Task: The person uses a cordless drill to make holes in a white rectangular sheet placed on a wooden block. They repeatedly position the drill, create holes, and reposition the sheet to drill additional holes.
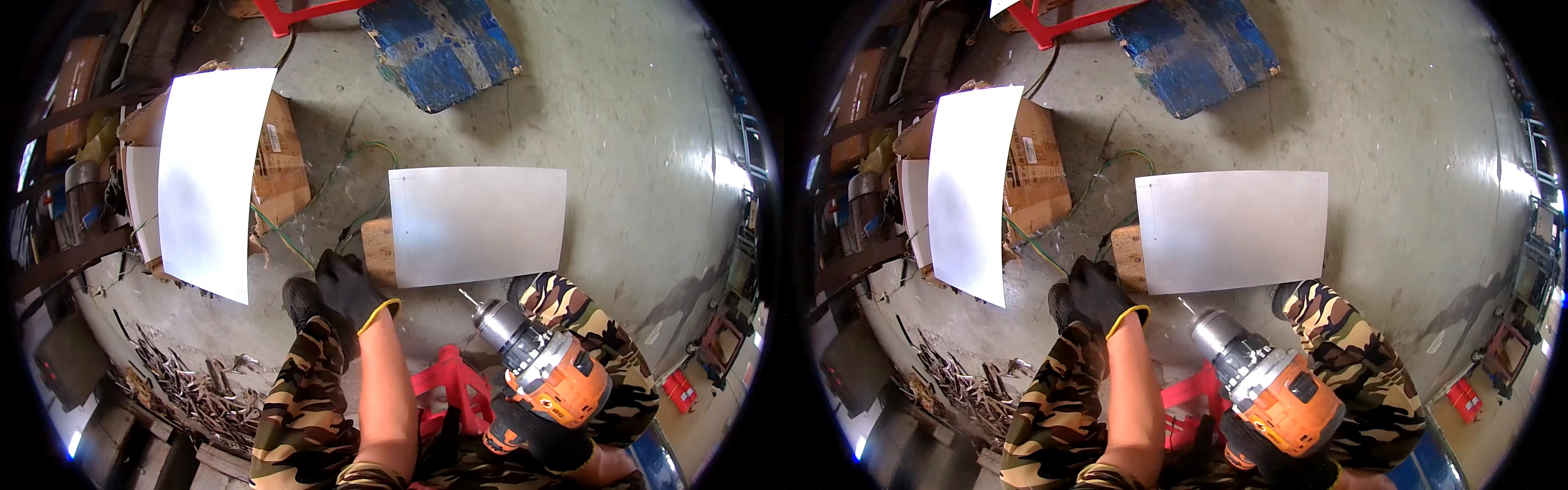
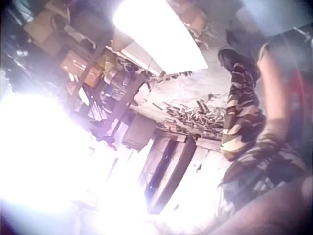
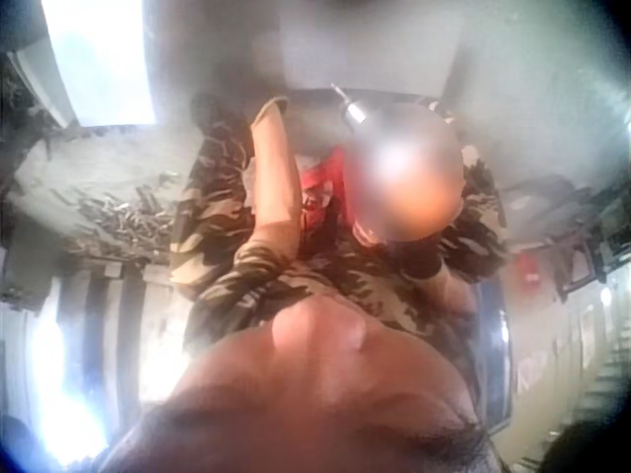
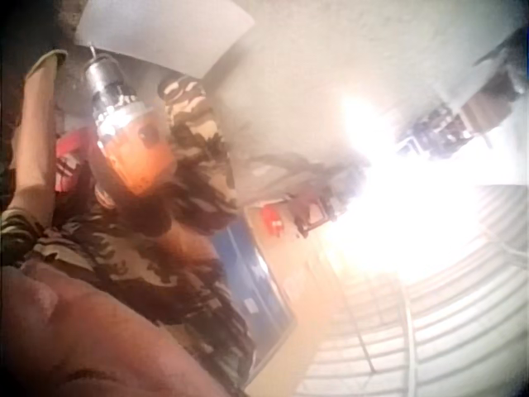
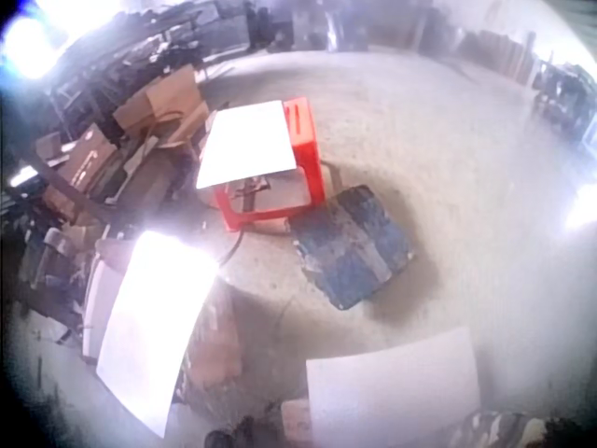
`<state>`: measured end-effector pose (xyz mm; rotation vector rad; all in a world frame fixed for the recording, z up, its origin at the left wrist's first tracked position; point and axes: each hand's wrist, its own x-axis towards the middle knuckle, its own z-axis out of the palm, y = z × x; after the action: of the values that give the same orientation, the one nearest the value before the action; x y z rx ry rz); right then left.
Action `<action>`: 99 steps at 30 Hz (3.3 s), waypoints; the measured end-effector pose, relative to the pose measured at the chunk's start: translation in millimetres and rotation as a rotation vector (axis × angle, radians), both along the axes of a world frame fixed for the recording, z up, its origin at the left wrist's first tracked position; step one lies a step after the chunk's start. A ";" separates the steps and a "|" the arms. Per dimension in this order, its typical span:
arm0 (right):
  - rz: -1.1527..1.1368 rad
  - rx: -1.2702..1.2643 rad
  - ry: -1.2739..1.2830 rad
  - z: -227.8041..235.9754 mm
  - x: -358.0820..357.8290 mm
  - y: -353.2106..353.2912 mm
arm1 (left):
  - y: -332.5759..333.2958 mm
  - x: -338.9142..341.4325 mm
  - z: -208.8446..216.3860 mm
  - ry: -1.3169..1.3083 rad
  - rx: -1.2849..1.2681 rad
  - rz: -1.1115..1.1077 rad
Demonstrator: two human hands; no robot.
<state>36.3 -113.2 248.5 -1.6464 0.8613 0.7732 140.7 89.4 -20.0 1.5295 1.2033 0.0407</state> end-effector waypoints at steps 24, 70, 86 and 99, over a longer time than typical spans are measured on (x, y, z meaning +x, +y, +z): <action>-0.237 -0.005 -0.234 -29.0 6.6 23.8 | -99.0 -91.4 30.3 0.083 -0.541 0.067; 0.250 -0.298 -0.368 -67.4 -15.2 39.4 | -97.3 -105.6 -21.4 -0.087 0.154 -0.140; 0.256 -0.231 -0.370 -90.6 -9.7 26.4 | -82.7 -98.7 21.7 0.037 -0.319 0.012; 0.392 -0.350 -0.346 -135.6 -18.3 27.7 | -94.5 -101.9 -3.7 0.080 -0.463 0.196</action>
<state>18.0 -85.6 112.9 -2.2236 0.4459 0.5899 38.8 -5.2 -23.7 1.0154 1.3153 -0.1613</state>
